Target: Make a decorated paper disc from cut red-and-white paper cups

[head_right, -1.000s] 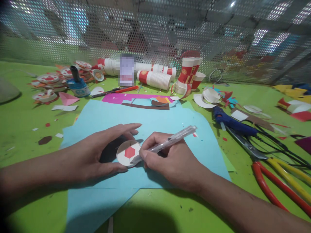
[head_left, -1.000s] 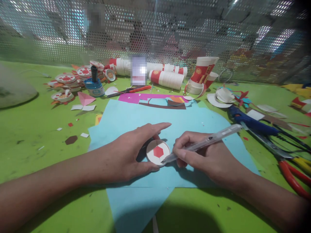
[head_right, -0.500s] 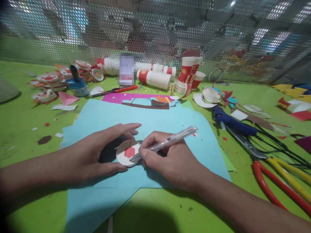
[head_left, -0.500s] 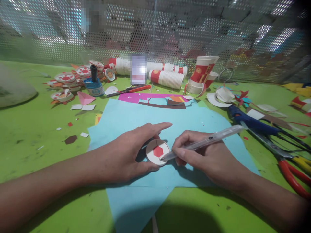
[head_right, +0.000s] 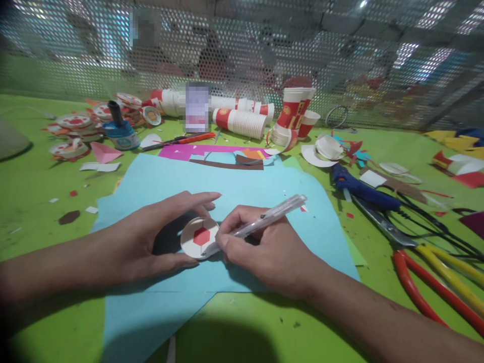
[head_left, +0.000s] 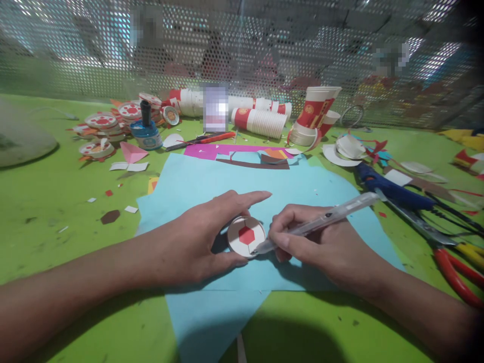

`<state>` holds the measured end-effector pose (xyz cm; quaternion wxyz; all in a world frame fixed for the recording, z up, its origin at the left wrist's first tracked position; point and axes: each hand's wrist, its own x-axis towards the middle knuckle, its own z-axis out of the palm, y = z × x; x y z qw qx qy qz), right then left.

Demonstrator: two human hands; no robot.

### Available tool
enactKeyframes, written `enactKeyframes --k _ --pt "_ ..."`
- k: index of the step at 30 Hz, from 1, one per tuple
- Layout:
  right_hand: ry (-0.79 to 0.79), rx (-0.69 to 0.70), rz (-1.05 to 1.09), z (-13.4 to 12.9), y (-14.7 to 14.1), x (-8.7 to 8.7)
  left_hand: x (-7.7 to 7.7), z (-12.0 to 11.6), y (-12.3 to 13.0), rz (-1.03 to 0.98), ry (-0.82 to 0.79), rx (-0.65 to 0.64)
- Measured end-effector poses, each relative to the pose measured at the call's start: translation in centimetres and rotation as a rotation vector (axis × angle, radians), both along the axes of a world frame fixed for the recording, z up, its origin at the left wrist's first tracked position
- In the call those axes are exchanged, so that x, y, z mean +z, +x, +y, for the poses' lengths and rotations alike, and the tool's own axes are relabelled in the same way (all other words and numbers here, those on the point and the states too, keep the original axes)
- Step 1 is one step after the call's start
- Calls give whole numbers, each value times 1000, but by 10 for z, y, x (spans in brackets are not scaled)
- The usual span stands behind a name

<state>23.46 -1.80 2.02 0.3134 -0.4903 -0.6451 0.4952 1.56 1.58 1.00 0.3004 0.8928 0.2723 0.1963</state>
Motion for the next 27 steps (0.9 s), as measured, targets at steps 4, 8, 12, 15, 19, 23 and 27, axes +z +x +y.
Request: enactKeyframes --k 4,8,12,15,19,23,27 --pt "-24 -3 23 0 1 -1 0 -1 0 10 41 22" --pt "-9 -5 31 1 2 -1 1 -2 0 14 41 19" --pt "-2 -6 7 0 2 0 1 -3 0 21 39 16" --pt "-3 -4 3 -1 1 0 1 -3 0 16 44 19" --pt "-4 0 -5 -1 1 -1 1 -2 0 14 53 8" --pt "-10 8 -15 -1 1 1 1 -2 0 21 60 2" --pt "-13 10 -24 -1 1 2 0 -3 0 4 75 -5"
